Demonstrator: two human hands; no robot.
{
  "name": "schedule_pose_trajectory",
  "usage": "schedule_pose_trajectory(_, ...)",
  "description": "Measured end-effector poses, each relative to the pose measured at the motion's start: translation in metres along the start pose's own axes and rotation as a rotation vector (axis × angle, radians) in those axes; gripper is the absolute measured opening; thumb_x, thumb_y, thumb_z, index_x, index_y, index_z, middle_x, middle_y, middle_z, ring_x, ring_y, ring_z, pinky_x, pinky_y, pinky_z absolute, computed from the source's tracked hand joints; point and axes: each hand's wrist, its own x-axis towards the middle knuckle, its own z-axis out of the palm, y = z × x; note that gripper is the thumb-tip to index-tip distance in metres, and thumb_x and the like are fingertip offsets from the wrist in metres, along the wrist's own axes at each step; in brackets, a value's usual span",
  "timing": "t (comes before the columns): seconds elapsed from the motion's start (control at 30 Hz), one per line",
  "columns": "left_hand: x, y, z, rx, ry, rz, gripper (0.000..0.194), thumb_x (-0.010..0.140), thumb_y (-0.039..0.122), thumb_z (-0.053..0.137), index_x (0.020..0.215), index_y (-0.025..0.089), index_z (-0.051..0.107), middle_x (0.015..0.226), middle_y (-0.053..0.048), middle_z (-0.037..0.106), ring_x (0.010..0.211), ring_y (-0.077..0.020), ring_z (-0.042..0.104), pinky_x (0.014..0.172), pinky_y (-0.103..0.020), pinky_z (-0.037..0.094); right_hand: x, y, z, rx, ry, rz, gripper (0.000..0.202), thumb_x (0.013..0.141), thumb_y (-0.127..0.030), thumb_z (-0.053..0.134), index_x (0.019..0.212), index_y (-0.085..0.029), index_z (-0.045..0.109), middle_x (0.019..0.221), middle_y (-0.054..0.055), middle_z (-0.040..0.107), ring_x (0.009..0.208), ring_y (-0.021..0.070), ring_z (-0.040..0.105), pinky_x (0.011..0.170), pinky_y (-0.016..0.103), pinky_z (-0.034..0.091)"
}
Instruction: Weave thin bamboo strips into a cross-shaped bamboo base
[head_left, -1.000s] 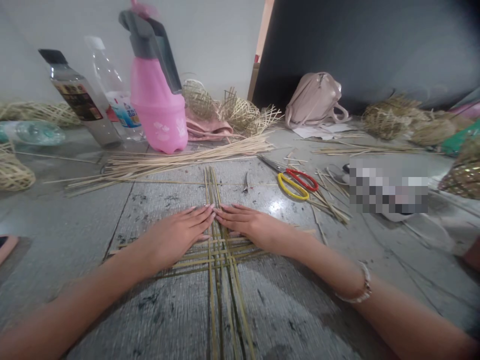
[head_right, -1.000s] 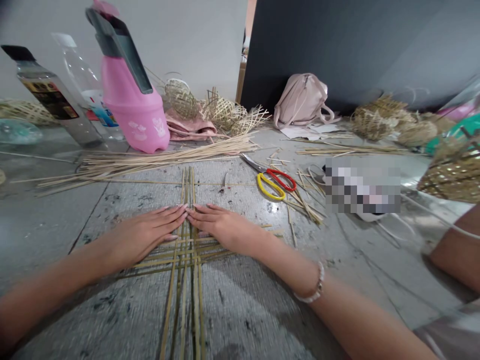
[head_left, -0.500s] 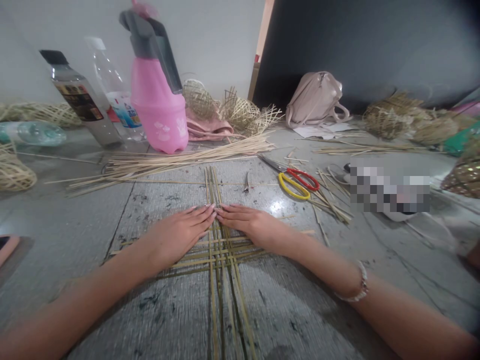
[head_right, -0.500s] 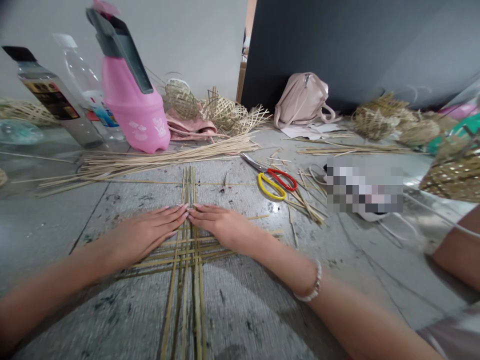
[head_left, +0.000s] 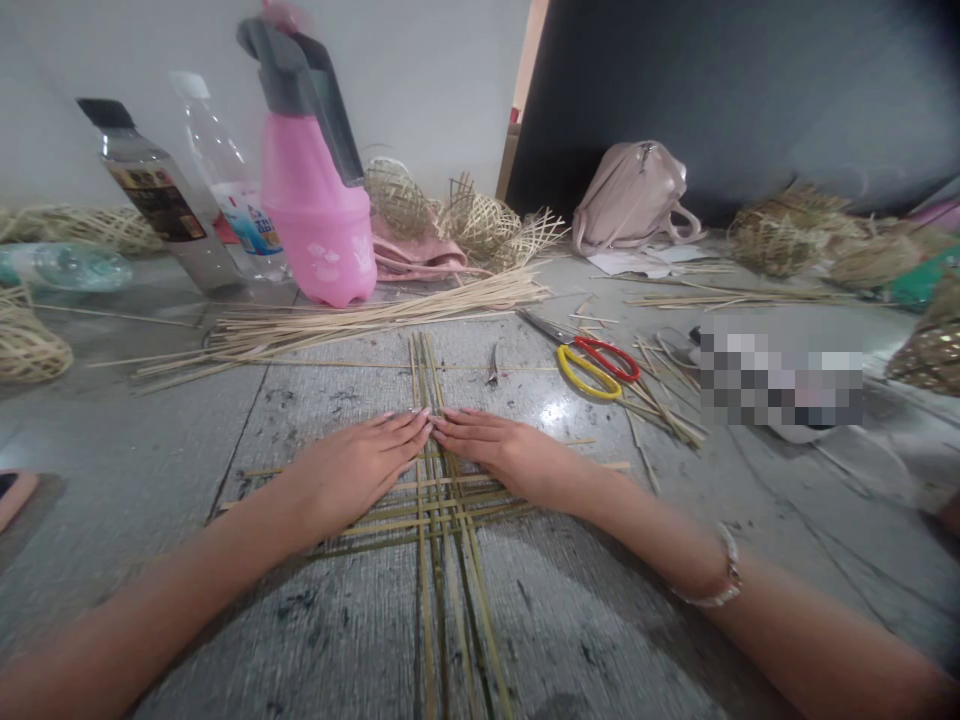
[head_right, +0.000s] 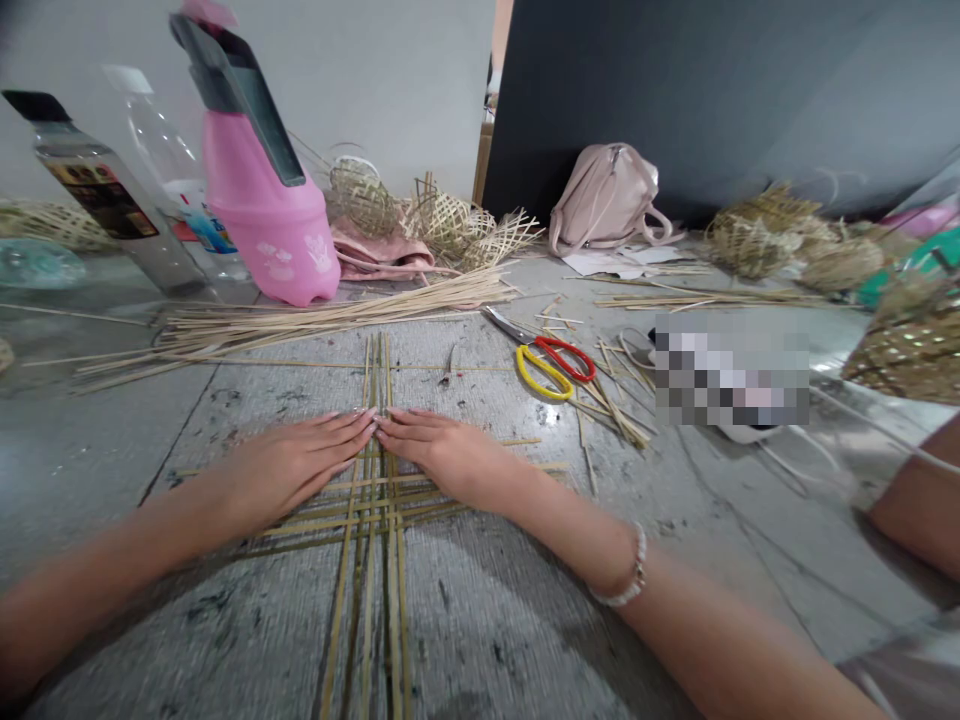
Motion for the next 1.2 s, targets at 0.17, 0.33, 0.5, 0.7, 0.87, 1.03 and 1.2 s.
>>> schedule_pose_trajectory(0.17, 0.0005, 0.0033, -0.0022, 0.017, -0.011, -0.015, 0.042, 0.101, 0.021, 0.032, 0.138, 0.013, 0.049, 0.149, -0.01, 0.042, 0.138, -0.0176, 0.041, 0.116, -0.034, 0.03, -0.0001, -0.0007, 0.0014, -0.005, 0.016, 0.004, 0.039, 0.098, -0.008, 0.037, 0.133, -0.002, 0.053, 0.141, 0.015, 0.052, 0.139, 0.0205, 0.039, 0.118, 0.04, 0.033)
schedule_pose_trajectory(0.33, -0.0003, 0.0042, -0.0005, 0.004, 0.003, -0.025, 0.042, 0.101, 0.022, 0.031, 0.138, 0.012, 0.049, 0.15, -0.011, 0.042, 0.138, -0.019, 0.042, 0.116, -0.035, 0.032, -0.0001, -0.0023, 0.0014, 0.013, 0.004, 0.021, 0.041, 0.097, -0.007, 0.039, 0.136, -0.007, 0.052, 0.142, 0.013, 0.052, 0.14, 0.0184, 0.037, 0.118, 0.04, 0.033)
schedule_pose_trajectory(0.5, -0.0023, 0.0038, 0.0015, -0.027, 0.018, -0.03, 0.043, 0.102, 0.023, 0.03, 0.139, 0.012, 0.049, 0.15, -0.011, 0.041, 0.138, -0.0196, 0.041, 0.116, -0.036, 0.033, 0.0001, -0.002, 0.0014, 0.035, 0.008, 0.029, 0.042, 0.096, -0.006, 0.04, 0.136, -0.006, 0.051, 0.143, 0.014, 0.05, 0.141, 0.019, 0.036, 0.118, 0.041, 0.033)
schedule_pose_trajectory(0.7, -0.0027, 0.0044, 0.0032, -0.037, 0.047, -0.021, 0.043, 0.103, 0.023, 0.028, 0.139, 0.01, 0.049, 0.149, -0.013, 0.042, 0.138, -0.0204, 0.041, 0.116, -0.037, 0.033, 0.0008, -0.0033, -0.0004, 0.042, 0.005, 0.038, 0.04, 0.098, -0.009, 0.036, 0.135, -0.004, 0.053, 0.142, 0.014, 0.051, 0.139, 0.0191, 0.039, 0.118, 0.04, 0.033)
schedule_pose_trajectory(0.87, -0.0035, 0.0036, 0.0047, -0.028, 0.029, -0.032, 0.043, 0.102, 0.022, 0.03, 0.139, 0.011, 0.047, 0.151, -0.012, 0.04, 0.138, -0.0208, 0.04, 0.115, -0.037, 0.034, 0.0022, -0.0042, -0.0055, 0.064, -0.019, 0.042, 0.04, 0.099, -0.01, 0.036, 0.134, -0.003, 0.054, 0.141, 0.014, 0.052, 0.138, 0.0192, 0.041, 0.118, 0.038, 0.033)
schedule_pose_trajectory(1.03, -0.0037, 0.0045, 0.0027, -0.015, 0.048, -0.013, 0.044, 0.103, 0.022, 0.026, 0.138, 0.009, 0.049, 0.148, -0.014, 0.043, 0.137, -0.0218, 0.043, 0.114, -0.039, 0.035, 0.0007, -0.0027, -0.0012, 0.038, -0.003, 0.035, 0.042, 0.095, -0.005, 0.039, 0.135, -0.004, 0.052, 0.142, 0.015, 0.051, 0.14, 0.02, 0.038, 0.117, 0.041, 0.034)
schedule_pose_trajectory(1.2, -0.0027, 0.0051, 0.0006, -0.032, 0.036, -0.039, 0.043, 0.104, 0.025, 0.026, 0.139, 0.013, 0.048, 0.149, -0.011, 0.043, 0.138, -0.0193, 0.041, 0.115, -0.036, 0.034, -0.0007, -0.0043, 0.0004, 0.025, 0.0, 0.062, 0.046, 0.092, -0.001, 0.042, 0.136, -0.009, 0.052, 0.143, 0.012, 0.05, 0.14, 0.0188, 0.037, 0.117, 0.041, 0.035)
